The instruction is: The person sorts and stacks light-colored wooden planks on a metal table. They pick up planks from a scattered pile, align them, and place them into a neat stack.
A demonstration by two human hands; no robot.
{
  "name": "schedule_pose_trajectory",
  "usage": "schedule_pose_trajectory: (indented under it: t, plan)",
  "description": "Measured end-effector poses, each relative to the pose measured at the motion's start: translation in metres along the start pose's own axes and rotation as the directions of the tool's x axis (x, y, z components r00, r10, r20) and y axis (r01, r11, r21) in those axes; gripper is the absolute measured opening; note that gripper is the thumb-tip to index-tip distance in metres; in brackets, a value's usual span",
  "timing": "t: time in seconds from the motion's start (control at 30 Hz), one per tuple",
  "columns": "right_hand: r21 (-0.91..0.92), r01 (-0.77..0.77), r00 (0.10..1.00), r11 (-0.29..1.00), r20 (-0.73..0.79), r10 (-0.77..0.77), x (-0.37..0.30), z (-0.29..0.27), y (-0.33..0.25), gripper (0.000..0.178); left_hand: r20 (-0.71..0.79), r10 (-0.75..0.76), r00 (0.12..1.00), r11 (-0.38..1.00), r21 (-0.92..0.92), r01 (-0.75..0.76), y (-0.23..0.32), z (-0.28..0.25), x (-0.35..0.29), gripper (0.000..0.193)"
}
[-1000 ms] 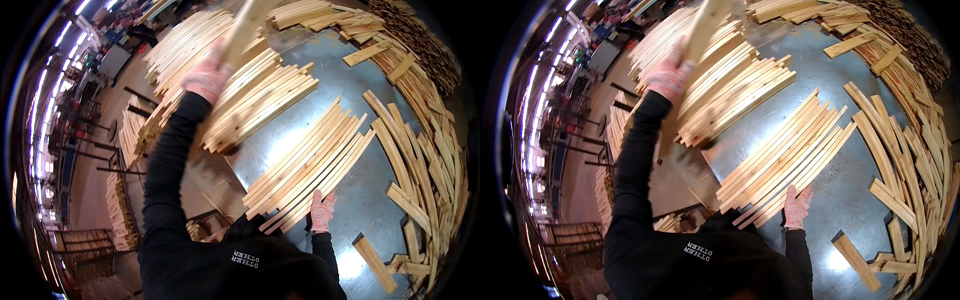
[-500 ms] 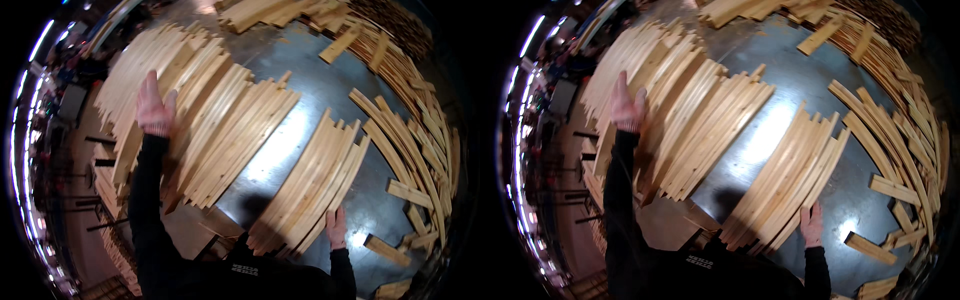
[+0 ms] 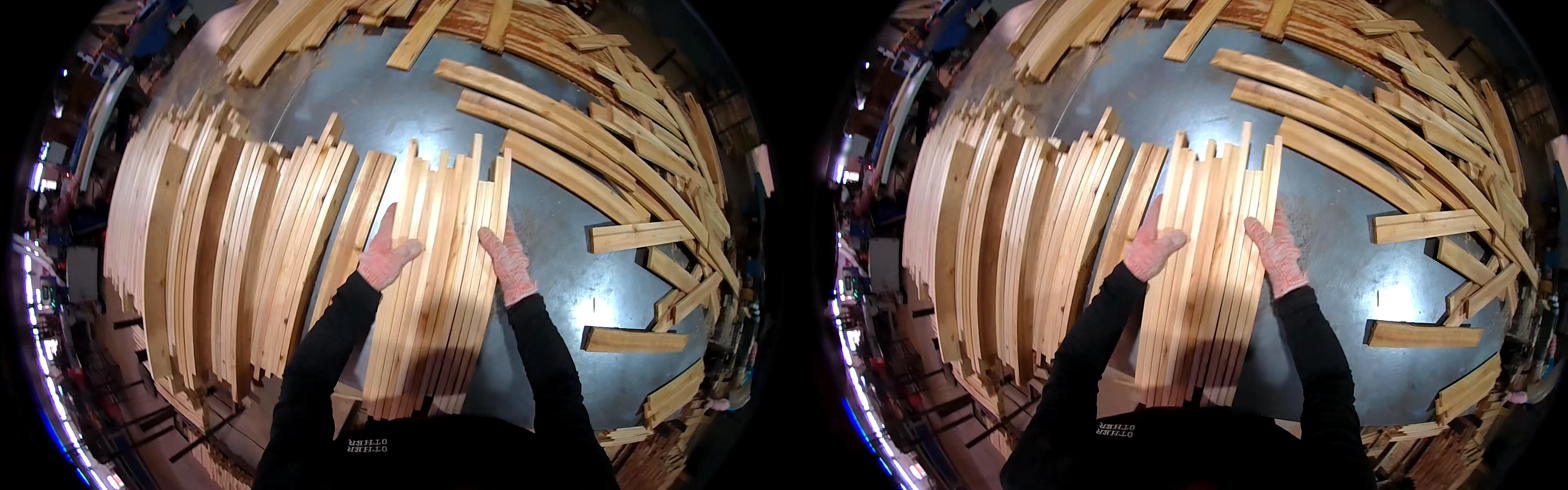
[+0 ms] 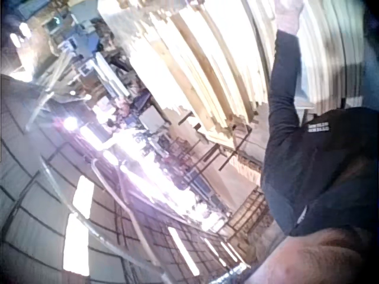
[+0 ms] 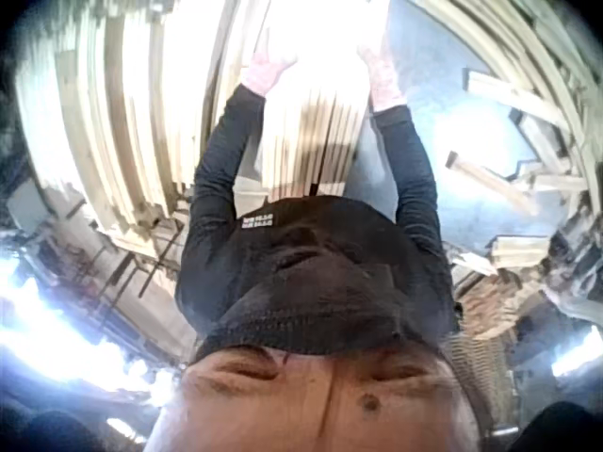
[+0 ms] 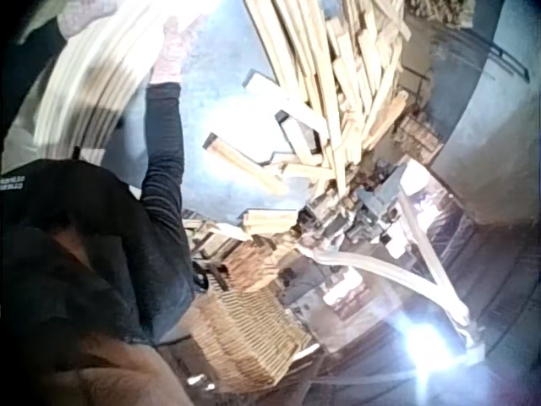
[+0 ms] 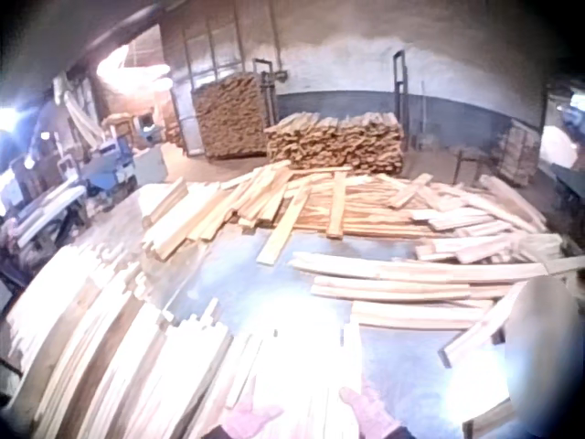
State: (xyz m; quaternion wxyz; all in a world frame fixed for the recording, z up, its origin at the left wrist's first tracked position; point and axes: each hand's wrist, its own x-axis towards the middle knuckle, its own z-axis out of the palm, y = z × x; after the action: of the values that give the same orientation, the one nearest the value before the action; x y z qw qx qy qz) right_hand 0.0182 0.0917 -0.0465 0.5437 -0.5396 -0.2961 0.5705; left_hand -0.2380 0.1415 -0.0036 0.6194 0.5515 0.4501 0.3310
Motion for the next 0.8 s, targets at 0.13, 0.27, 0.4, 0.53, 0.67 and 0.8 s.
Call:
schedule_pose_trajectory:
  t: [0.13, 0.27, 0.4, 0.53, 0.67, 0.8]
  plan:
    - [0.318, 0.091, 0.986, 0.944, 0.106, -0.131, -0.012, 0.032, -0.072, 0.067, 0.063, 0.086, 0.994, 0.980, -0.184, -0.073, 0.075, -0.008, 0.000, 0.085]
    - [-0.602, 0.667, 0.657, 0.439, 0.197, -0.728, 0.045, 0.026, -0.200, 0.067, -0.098, 0.509, 0.855, 0.845, -0.133, -0.519, 0.210, -0.026, 0.032, 0.077]
    - [-0.726, 0.657, 0.194, -0.205, 0.425, -0.884, 0.054, 0.038, -0.338, 0.056, 0.151, 0.664, 0.732, 0.630, -0.641, -0.439, 0.312, -0.053, 0.034, 0.090]
    - [-0.676, 0.669, 0.145, -0.310, 0.526, -0.838, 0.019, 0.034, -0.327, 0.056, -0.176, 0.597, 0.783, 0.735, -0.270, -0.622, 0.273, -0.021, 0.001, 0.086]
    - [-0.289, 0.606, 0.780, 0.741, 0.397, -0.484, -0.033, 0.019, -0.178, 0.081, -0.231, 0.273, 0.934, 0.943, -0.129, -0.308, 0.113, 0.014, -0.056, 0.084]
    - [-0.060, -0.053, 0.981, 0.997, 0.181, 0.063, -0.117, -0.010, -0.031, 0.089, -0.188, -0.258, 0.948, 0.930, -0.316, 0.191, -0.008, 0.054, -0.145, 0.084]
